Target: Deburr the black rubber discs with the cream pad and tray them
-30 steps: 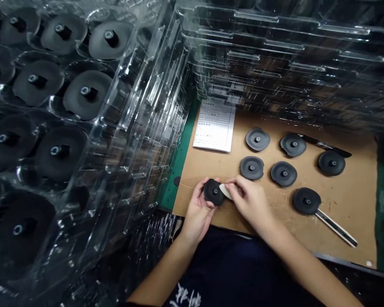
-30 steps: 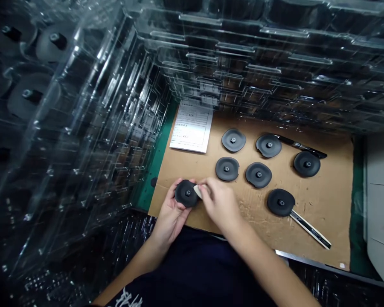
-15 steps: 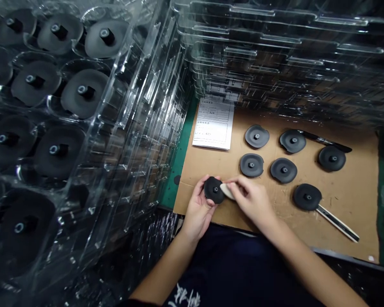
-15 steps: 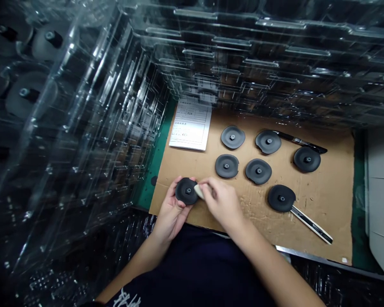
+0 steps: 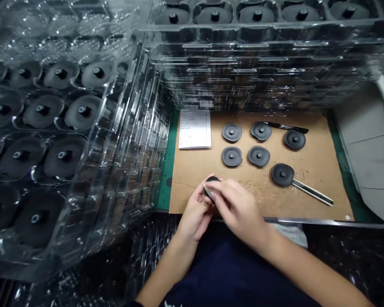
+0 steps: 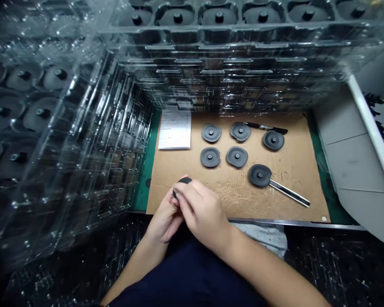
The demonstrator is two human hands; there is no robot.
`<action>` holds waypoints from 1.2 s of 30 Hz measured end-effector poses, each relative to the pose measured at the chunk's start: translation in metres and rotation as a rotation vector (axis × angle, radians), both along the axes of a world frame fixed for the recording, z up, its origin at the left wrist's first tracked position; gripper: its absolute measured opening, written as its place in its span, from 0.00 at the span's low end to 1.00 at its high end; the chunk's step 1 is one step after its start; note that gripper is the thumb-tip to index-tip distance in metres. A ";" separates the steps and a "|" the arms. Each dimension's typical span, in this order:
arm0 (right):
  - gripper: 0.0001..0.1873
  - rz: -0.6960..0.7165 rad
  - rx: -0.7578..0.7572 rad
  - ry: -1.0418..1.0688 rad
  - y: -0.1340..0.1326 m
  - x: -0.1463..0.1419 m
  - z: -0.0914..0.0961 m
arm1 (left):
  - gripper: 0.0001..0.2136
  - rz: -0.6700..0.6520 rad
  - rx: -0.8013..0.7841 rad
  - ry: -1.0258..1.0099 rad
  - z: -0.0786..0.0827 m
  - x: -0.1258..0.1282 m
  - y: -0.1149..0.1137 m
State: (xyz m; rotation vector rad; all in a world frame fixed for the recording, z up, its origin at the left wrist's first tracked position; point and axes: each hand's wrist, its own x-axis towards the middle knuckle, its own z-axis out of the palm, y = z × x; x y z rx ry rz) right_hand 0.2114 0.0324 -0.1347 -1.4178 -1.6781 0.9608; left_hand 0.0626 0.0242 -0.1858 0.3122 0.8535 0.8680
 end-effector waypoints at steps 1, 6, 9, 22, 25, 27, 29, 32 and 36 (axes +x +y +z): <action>0.12 0.058 -0.018 0.003 -0.002 0.000 0.006 | 0.27 -0.027 -0.002 0.003 0.005 0.001 -0.001; 0.10 0.013 0.072 -0.050 -0.002 0.008 0.029 | 0.25 -0.056 0.056 0.026 0.029 0.014 -0.004; 0.13 -0.044 0.204 0.025 -0.016 0.012 0.039 | 0.25 -0.108 0.067 0.009 0.043 0.017 -0.007; 0.12 0.141 0.121 0.066 -0.040 0.032 0.054 | 0.32 -0.161 0.071 0.005 0.060 0.027 -0.012; 0.10 0.008 0.146 0.013 -0.036 0.035 0.055 | 0.29 -0.159 0.063 0.038 0.062 0.032 -0.013; 0.12 -0.068 0.289 0.005 -0.036 0.036 0.054 | 0.27 -0.185 0.068 0.030 0.063 0.035 -0.013; 0.14 0.016 0.345 0.031 -0.041 0.041 0.052 | 0.29 -0.211 0.072 -0.004 0.065 0.036 -0.012; 0.12 0.132 0.172 -0.015 -0.055 0.055 0.051 | 0.33 -0.228 0.066 -0.036 0.069 0.035 -0.011; 0.11 -0.098 0.207 -0.254 -0.055 0.063 0.055 | 0.30 -0.207 0.042 0.039 0.070 0.042 -0.013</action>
